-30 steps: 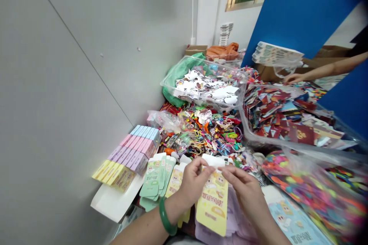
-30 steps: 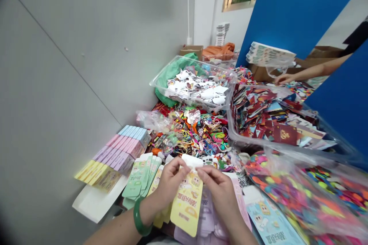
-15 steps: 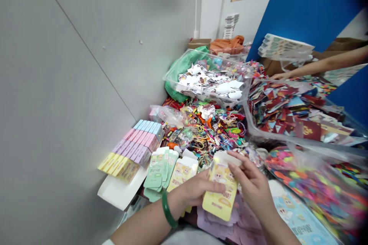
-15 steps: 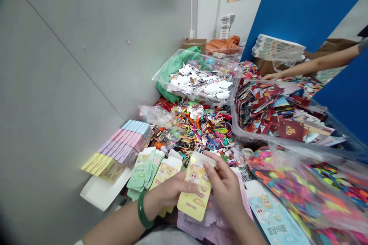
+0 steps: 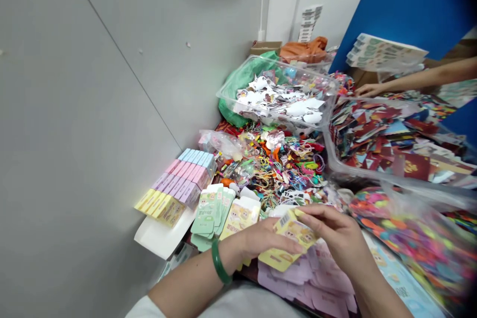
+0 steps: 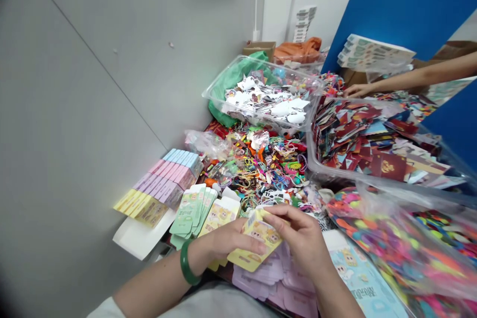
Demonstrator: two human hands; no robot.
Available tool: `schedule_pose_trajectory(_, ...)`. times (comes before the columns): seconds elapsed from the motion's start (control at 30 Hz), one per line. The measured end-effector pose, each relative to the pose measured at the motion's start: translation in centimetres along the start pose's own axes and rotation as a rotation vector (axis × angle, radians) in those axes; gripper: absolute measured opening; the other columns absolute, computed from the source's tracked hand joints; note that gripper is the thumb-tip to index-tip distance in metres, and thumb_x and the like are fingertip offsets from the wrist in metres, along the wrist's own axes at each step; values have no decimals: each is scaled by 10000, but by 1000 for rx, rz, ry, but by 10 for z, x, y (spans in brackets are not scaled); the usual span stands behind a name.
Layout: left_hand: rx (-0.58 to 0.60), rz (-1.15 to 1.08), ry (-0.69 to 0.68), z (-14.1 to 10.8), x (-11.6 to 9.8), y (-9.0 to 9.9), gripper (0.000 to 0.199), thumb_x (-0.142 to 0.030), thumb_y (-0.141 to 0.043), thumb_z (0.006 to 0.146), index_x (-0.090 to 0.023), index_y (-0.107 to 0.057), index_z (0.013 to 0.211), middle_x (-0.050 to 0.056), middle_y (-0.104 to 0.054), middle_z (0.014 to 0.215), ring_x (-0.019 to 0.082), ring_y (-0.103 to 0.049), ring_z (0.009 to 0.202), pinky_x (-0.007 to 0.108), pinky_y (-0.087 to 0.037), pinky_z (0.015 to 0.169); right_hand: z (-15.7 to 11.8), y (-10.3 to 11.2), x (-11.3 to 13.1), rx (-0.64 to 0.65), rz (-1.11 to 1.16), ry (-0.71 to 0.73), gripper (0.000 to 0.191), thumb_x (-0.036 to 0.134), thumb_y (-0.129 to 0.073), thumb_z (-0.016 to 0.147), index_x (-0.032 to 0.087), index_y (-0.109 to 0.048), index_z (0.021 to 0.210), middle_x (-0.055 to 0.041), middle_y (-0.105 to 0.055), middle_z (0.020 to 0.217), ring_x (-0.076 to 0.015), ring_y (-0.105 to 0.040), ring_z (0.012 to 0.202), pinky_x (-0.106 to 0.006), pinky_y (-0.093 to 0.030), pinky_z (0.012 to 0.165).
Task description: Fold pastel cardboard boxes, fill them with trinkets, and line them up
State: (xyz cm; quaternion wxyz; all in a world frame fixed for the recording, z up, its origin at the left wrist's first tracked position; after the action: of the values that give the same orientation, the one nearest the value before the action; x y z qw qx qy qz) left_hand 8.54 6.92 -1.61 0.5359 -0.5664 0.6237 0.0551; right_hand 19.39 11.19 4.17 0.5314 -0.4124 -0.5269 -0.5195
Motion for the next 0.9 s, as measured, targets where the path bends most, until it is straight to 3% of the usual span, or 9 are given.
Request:
schedule_pose_trajectory(0.13,-40,-124,45,1,7,3,375,-264,-845,479,-130,-693,795,1,-666,684,120,-584,572,247,-434,584,-4,-6,13,19,-88,160,222,463,-689,795,275,-800,840,-82,-746,893,-237,-684,852,-344,-565,763)
schedule_pose_trajectory(0.23,-84,-194,56,2,10,5,349,-257,-813,472,-108,-688,761,29,-679,658,146,-608,550,272,-461,575,-8,-11,10,31,-103,178,213,422,-658,833,309,-786,960,-71,-747,976,-239,-681,931,-358,-559,824)
schedule_pose_trajectory(0.4,-139,-240,7,-1,5,8,342,-276,-806,506,-112,-670,774,25,-672,624,142,-605,513,260,-456,547,-12,-15,-8,3,-69,47,277,407,-648,841,287,-746,1071,-66,-724,1102,-247,-665,1006,-374,-527,884)
schedule_pose_trajectory(0.53,-166,-210,-9,-6,5,13,357,-295,-822,571,-126,-664,843,28,-691,670,152,-617,553,274,-468,590,-14,-11,-13,-80,-6,-10,264,441,-672,808,239,-764,951,-76,-737,983,-231,-668,882,-338,-526,771)
schedule_pose_trajectory(0.63,-125,-179,16,-5,8,15,454,-543,-738,679,-131,-649,848,65,-700,728,185,-647,627,306,-489,641,-13,-14,-23,-59,107,-149,289,475,-721,747,210,-752,858,-66,-730,873,-211,-651,788,-307,-512,687)
schedule_pose_trajectory(0.7,-179,-55,-46,-6,0,27,526,-648,-587,781,-139,-639,905,86,-704,812,205,-664,714,315,-493,680,-14,-14,-35,-69,230,-299,330,504,-746,705,192,-716,808,-47,-707,776,-185,-628,701,-278,-492,616)
schedule_pose_trajectory(0.8,-313,372,-301,-18,-32,44,410,-507,-577,861,-196,-595,1127,103,-674,1090,236,-633,1000,331,-487,820,-21,-23,-51,-23,327,-472,373,527,-762,667,176,-648,722,5,-613,606,-110,-511,512,-217,-381,466)
schedule_pose_trajectory(0.9,-187,793,-500,-32,-49,26,457,-309,-666,822,-264,-548,1262,106,-515,1378,264,-436,1304,388,-378,1052,-26,-35,-59,108,291,-517,397,557,-725,689,173,-628,719,33,-556,550,-69,-383,404,-202,-269,384)
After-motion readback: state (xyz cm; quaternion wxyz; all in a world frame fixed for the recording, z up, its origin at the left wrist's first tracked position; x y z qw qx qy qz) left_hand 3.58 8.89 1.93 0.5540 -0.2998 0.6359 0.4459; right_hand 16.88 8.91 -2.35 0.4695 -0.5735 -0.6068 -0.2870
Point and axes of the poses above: each hand's wrist, its own z-axis towards the middle knuckle, its own y-axis out of the back of the hand, x = y × z, the point moved 9 cm from there along z, towards the middle knuckle
